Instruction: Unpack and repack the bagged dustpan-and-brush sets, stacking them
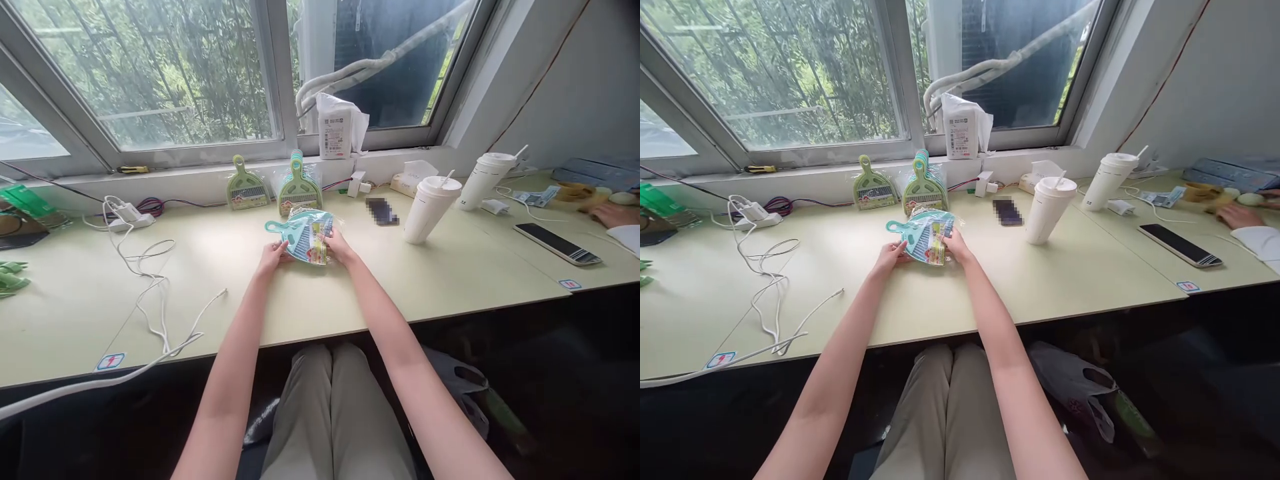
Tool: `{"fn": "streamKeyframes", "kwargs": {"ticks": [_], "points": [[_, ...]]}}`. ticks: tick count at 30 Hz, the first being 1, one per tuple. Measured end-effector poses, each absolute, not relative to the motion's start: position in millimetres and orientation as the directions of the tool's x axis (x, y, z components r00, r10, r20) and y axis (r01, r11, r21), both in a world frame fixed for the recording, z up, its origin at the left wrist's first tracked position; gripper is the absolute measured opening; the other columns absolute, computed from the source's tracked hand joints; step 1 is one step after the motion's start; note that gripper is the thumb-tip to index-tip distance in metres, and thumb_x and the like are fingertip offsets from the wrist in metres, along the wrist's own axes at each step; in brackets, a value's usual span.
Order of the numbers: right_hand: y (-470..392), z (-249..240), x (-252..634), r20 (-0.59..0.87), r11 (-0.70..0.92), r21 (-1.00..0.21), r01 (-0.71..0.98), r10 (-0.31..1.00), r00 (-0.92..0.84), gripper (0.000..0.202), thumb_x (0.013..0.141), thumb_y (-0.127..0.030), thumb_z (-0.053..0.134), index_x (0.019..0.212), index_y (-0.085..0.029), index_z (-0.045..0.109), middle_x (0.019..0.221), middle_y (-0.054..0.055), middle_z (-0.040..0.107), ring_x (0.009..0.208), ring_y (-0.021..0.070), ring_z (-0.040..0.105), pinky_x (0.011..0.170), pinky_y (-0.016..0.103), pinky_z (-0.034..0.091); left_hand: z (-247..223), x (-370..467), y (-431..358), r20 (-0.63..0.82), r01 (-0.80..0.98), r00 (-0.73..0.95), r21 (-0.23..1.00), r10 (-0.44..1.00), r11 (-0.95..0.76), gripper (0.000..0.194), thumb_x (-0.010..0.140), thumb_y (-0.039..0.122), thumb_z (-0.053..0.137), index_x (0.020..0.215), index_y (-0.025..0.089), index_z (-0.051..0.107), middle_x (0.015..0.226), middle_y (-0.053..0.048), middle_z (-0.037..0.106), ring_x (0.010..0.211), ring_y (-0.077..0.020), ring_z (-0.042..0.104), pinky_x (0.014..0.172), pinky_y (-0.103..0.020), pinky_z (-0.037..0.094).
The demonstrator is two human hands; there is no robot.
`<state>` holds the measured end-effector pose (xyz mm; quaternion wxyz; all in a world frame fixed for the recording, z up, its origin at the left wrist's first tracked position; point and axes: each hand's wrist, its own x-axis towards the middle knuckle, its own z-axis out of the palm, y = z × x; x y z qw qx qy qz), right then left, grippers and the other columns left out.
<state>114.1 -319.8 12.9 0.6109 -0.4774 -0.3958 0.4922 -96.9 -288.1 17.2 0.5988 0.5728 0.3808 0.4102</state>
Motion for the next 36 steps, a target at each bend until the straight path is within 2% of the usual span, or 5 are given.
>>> {"fn": "streamKeyframes", "kwargs": {"ticks": [12, 18, 22, 26, 36], "points": [[-331, 30, 119, 0.077, 0.110, -0.974, -0.198, 0.983, 0.168, 0.041, 0.066, -0.030, 0.078, 0.101, -0.018, 0.060, 0.084, 0.005, 0.070, 0.070, 0.0183, 0.066, 0.069, 0.038, 0.056, 18, -106, -275, 0.014, -0.053, 0.088, 0.999, 0.996, -0.009, 0.035, 0.077, 0.042, 0.063, 0.090, 0.009, 0.065, 0.088, -0.012, 0.069, 0.069, -0.0181, 0.067, 0.069, -0.035, 0.054], [-337, 35, 119, 0.123, 0.131, -0.975, -0.182, 0.991, 0.051, 0.047, 0.064, -0.031, 0.079, 0.105, -0.019, 0.060, 0.090, 0.006, 0.071, 0.077, 0.0195, 0.067, 0.066, 0.033, 0.057, 32, -112, -285, 0.399, 0.388, -0.262, 0.877, 0.879, -0.282, 0.047, 0.080, 0.055, 0.054, 0.108, 0.019, 0.062, 0.120, -0.011, 0.062, 0.117, -0.0254, 0.052, 0.090, -0.036, 0.045], [-344, 36, 122, 0.087, 0.071, -0.992, -0.109, 0.985, -0.150, 0.050, 0.062, -0.029, 0.081, 0.106, -0.019, 0.061, 0.094, 0.006, 0.071, 0.076, 0.0201, 0.066, 0.061, 0.031, 0.055, 32, -119, -282, 0.259, 0.427, -0.031, 0.876, 0.965, -0.222, 0.060, 0.075, 0.068, 0.048, 0.096, 0.016, 0.069, 0.096, -0.013, 0.069, 0.098, -0.0276, 0.060, 0.080, -0.036, 0.046], [-347, 37, 124, 0.041, 0.029, -0.996, -0.085, 0.989, -0.139, 0.049, 0.061, -0.029, 0.081, 0.105, -0.019, 0.061, 0.089, 0.004, 0.072, 0.073, 0.0175, 0.066, 0.059, 0.027, 0.053, 30, -123, -278, 0.139, 0.228, 0.174, 0.957, 0.975, -0.177, 0.060, 0.065, 0.068, 0.060, 0.087, 0.014, 0.072, 0.084, -0.012, 0.071, 0.075, -0.0215, 0.063, 0.063, -0.029, 0.045], [-345, 37, 128, 0.077, 0.072, -0.991, -0.112, 0.996, -0.047, 0.044, 0.062, -0.027, 0.081, 0.102, -0.018, 0.063, 0.087, 0.006, 0.072, 0.072, 0.0185, 0.066, 0.063, 0.030, 0.055, 22, -135, -271, 0.141, 0.103, -0.022, 0.985, 0.990, -0.138, 0.032, 0.060, 0.039, 0.067, 0.078, 0.012, 0.068, 0.079, -0.010, 0.069, 0.071, -0.0187, 0.063, 0.055, -0.024, 0.044]]}}
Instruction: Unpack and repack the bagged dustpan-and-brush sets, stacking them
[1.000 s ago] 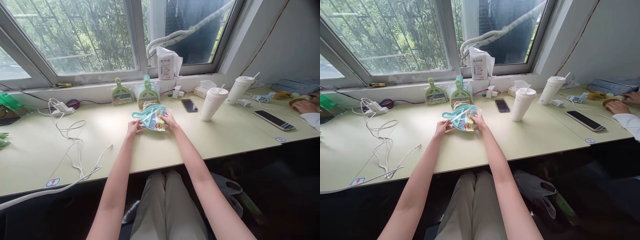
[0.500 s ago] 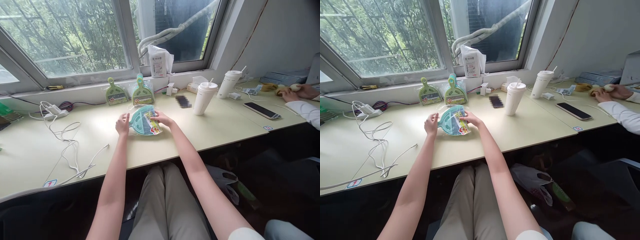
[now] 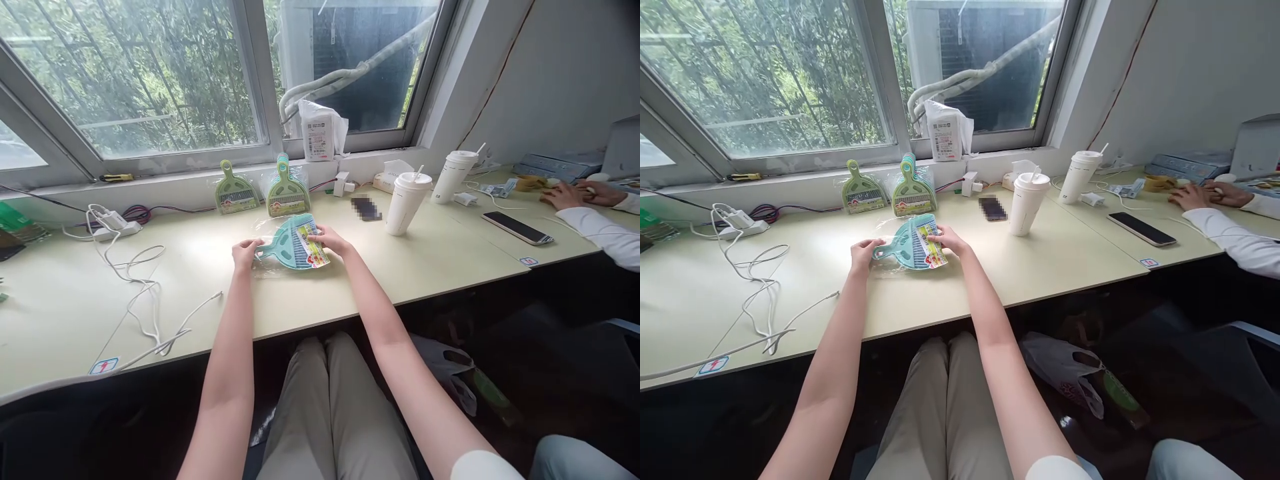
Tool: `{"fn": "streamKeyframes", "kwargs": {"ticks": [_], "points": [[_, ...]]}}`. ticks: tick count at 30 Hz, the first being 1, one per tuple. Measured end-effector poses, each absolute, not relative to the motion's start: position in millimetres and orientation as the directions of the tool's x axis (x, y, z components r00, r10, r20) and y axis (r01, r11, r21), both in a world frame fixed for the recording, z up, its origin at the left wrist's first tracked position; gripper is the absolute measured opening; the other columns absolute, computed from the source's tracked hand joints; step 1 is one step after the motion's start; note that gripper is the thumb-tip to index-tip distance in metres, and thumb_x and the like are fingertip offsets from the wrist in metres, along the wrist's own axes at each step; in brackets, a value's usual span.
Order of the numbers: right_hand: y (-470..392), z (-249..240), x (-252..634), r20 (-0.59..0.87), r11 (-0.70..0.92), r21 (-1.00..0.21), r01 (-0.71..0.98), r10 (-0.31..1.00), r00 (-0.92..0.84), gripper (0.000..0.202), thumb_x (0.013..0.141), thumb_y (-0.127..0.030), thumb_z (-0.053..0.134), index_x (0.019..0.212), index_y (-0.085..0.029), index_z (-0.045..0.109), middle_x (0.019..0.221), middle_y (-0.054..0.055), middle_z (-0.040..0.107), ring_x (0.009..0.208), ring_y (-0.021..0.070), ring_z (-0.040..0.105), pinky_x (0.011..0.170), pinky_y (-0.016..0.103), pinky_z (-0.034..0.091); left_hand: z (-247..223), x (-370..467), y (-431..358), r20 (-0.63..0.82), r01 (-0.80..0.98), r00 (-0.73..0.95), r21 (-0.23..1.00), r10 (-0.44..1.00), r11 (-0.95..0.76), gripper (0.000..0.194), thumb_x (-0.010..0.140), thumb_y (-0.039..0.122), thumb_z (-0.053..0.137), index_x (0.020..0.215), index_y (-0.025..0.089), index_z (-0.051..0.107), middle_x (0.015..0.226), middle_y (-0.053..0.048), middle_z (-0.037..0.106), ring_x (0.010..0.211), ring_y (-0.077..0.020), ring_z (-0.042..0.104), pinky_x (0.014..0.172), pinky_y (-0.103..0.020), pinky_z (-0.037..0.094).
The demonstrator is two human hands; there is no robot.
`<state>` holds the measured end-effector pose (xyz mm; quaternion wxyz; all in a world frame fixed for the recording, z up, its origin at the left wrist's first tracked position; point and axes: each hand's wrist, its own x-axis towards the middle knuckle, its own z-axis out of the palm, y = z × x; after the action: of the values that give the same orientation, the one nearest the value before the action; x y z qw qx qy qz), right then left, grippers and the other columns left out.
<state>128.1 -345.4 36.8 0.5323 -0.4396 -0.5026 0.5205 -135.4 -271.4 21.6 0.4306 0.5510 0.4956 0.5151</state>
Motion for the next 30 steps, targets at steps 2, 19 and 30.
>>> {"fn": "streamKeyframes", "kwargs": {"ticks": [2, 19, 30], "points": [[-343, 37, 131, 0.096, 0.101, -0.984, -0.146, 0.994, 0.043, 0.042, 0.063, -0.027, 0.080, 0.099, -0.017, 0.062, 0.086, 0.005, 0.072, 0.071, 0.0183, 0.066, 0.064, 0.032, 0.055, 18, -141, -265, 0.093, 0.090, -0.194, 0.993, 0.977, -0.076, 0.029, 0.065, 0.035, 0.061, 0.082, 0.012, 0.065, 0.083, -0.010, 0.068, 0.075, -0.0191, 0.064, 0.060, -0.027, 0.048], [-320, 13, 125, 0.027, 0.165, -0.937, -0.308, 0.913, 0.407, 0.026, 0.078, -0.032, 0.065, 0.098, -0.021, 0.054, 0.101, 0.005, 0.068, 0.081, 0.0162, 0.065, 0.067, 0.031, 0.056, 30, -81, -297, 0.154, 0.054, 0.139, 0.985, 0.978, -0.163, 0.057, 0.086, 0.054, 0.044, 0.133, 0.024, 0.036, 0.126, -0.014, 0.053, 0.107, -0.0239, 0.059, 0.087, -0.039, 0.050], [-305, 1, 148, -0.207, 0.007, -0.946, -0.324, 0.755, 0.622, 0.058, 0.086, -0.068, 0.032, 0.089, -0.017, 0.059, 0.068, 0.007, 0.064, 0.055, 0.0156, 0.063, 0.048, 0.026, 0.050, 19, -117, -275, 0.097, 0.133, -0.252, 0.989, 0.963, -0.065, 0.032, 0.084, 0.042, 0.044, 0.097, 0.017, 0.061, 0.086, -0.005, 0.063, 0.088, -0.0185, 0.058, 0.082, -0.031, 0.045]]}}
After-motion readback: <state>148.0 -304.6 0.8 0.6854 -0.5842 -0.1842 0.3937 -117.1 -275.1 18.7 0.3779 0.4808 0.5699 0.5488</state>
